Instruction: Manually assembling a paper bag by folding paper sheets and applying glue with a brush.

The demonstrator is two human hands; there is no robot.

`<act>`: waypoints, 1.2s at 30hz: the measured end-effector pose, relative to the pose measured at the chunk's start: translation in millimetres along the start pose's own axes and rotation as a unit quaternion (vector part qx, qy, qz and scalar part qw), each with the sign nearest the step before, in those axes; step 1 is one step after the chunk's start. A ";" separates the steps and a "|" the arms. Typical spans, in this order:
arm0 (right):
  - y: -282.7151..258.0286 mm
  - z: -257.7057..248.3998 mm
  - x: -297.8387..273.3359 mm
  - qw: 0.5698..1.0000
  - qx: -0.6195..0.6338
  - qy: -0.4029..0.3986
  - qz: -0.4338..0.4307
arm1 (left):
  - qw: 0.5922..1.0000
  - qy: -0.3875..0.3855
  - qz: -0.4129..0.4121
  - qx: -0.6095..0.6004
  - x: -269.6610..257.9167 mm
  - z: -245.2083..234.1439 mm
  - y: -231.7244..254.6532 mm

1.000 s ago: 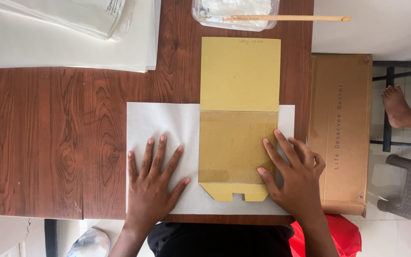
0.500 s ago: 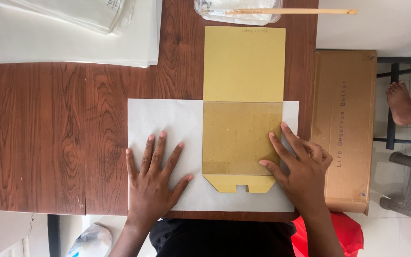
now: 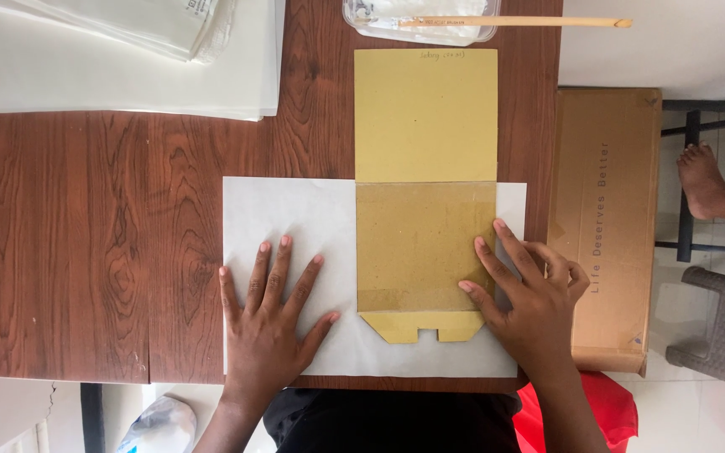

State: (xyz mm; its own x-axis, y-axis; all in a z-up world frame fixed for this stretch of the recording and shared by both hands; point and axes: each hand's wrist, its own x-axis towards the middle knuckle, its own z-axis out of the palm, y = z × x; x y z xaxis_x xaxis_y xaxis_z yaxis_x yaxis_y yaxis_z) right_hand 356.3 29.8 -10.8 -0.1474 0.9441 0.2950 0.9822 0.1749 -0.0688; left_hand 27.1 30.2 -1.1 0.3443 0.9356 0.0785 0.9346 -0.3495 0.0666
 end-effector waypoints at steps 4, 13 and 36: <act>-4.2 -8.4 -0.7 1.000 0.004 0.001 -0.005 | 1.000 0.005 -0.003 0.007 0.0 -0.9 1.2; -24.1 -34.5 -32.2 0.992 0.112 -0.028 -0.052 | 1.000 0.001 0.000 0.007 2.5 -13.7 2.4; -29.3 -21.5 -49.6 0.989 0.123 0.035 -0.072 | 0.997 -0.018 0.061 0.035 1.1 -4.0 -7.7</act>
State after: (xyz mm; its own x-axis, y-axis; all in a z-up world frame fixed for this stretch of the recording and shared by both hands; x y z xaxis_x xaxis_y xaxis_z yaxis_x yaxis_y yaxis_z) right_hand 337.4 -28.2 -3.0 -0.2666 0.8844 0.3831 0.8920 0.3769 -0.2494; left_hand 20.0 33.7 2.4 0.4579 0.8878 0.0463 0.8889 -0.4580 -0.0100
